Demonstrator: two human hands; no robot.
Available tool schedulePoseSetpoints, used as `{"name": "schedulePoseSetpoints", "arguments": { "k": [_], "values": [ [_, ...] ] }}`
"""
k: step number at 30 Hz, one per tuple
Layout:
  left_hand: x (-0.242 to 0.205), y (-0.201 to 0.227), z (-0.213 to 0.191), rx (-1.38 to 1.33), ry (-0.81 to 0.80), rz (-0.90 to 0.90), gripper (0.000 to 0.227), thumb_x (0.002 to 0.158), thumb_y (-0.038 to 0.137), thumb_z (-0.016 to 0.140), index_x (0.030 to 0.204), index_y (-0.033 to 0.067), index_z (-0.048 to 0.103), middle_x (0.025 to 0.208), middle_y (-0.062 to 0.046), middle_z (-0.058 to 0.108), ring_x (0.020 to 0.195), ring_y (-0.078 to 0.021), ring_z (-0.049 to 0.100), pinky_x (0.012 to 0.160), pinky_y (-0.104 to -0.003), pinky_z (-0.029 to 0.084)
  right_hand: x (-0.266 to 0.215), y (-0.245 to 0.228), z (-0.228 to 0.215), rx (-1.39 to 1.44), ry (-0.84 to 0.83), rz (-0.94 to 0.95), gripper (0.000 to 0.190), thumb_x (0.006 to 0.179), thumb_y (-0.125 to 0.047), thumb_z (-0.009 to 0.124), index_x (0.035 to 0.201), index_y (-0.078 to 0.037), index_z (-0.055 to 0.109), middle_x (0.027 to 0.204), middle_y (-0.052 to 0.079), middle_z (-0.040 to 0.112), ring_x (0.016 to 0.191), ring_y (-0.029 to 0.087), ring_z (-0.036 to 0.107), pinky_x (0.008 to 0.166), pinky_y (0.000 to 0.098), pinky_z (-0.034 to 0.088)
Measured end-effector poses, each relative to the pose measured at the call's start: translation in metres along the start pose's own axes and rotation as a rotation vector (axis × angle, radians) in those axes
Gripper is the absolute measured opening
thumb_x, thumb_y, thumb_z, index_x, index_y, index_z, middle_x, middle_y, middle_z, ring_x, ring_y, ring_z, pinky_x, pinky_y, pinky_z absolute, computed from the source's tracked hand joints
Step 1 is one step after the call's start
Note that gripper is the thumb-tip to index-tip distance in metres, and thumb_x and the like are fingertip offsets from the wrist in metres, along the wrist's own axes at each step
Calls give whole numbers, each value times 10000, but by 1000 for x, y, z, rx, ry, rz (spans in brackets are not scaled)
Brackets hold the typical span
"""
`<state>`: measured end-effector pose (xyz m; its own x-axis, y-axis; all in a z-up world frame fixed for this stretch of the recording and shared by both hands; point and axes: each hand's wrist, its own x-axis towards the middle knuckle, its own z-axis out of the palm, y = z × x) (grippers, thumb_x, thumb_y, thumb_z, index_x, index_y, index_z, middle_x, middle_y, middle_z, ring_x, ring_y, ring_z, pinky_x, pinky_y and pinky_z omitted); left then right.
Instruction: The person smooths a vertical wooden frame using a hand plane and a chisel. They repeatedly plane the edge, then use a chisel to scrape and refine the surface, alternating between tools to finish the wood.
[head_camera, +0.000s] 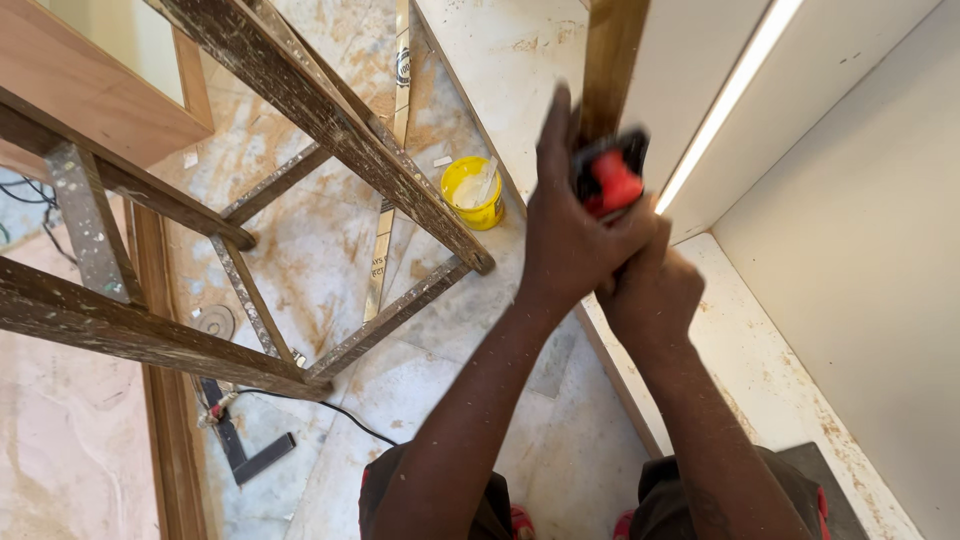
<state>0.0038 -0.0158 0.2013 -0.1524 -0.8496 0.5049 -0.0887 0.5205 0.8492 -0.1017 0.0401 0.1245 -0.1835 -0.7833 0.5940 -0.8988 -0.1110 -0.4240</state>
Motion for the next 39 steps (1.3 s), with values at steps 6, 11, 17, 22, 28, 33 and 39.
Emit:
{"name": "schedulePoseSetpoints", "arguments": {
  "k": [6,11,17,22,28,33,39],
  "values": [
    [-69,-93,21,39,41,-180,1065,775,152,824,1641,-8,225,1579,-269,433,1430,-347,524,1148,-407,492,-76,56,85,12,-257,120,403,909,-242,710,1167,-5,512,721,133,667,609,352,671,540,460,527],
    [-107,-151,33,10,0,-369,1033,730,200,843,1589,-9,307,1462,-199,533,1336,-295,576,1090,-378,510,-114,80,128,40,-539,333,223,908,-218,636,1000,-17,607,774,181,699,732,404,696,649,512,546],
    [-112,-166,38,8,3,-378,997,722,208,850,1563,3,356,1403,-176,562,1303,-273,586,1076,-379,514,-118,85,135,29,-507,267,197,918,-188,609,976,-1,586,752,183,691,704,402,693,630,521,545],
    [-86,-135,34,-2,12,-345,988,714,189,819,1570,11,358,1375,-183,564,1265,-275,608,1046,-380,549,-92,76,106,-32,-373,160,261,877,-209,687,1009,-4,595,661,146,657,586,372,664,530,485,525],
    [-51,-73,21,4,49,-167,1006,740,159,803,1602,5,308,1501,-201,492,1368,-297,576,1099,-390,544,-48,44,55,-41,-312,81,305,823,-246,779,951,-39,594,635,81,646,546,273,651,487,418,511],
    [-15,-17,8,-12,46,-30,1089,731,170,836,1633,22,245,1556,-214,464,1406,-325,560,1174,-414,493,-6,15,12,-97,-179,27,410,778,-277,832,1035,-57,600,642,87,635,538,271,633,507,411,508],
    [34,24,6,-49,37,98,1039,820,172,816,1644,55,193,1486,-172,500,1290,-268,598,1129,-339,522,40,0,-44,25,-74,49,546,870,-243,859,1208,-29,487,700,60,652,583,246,669,560,374,525]
  ]
}}
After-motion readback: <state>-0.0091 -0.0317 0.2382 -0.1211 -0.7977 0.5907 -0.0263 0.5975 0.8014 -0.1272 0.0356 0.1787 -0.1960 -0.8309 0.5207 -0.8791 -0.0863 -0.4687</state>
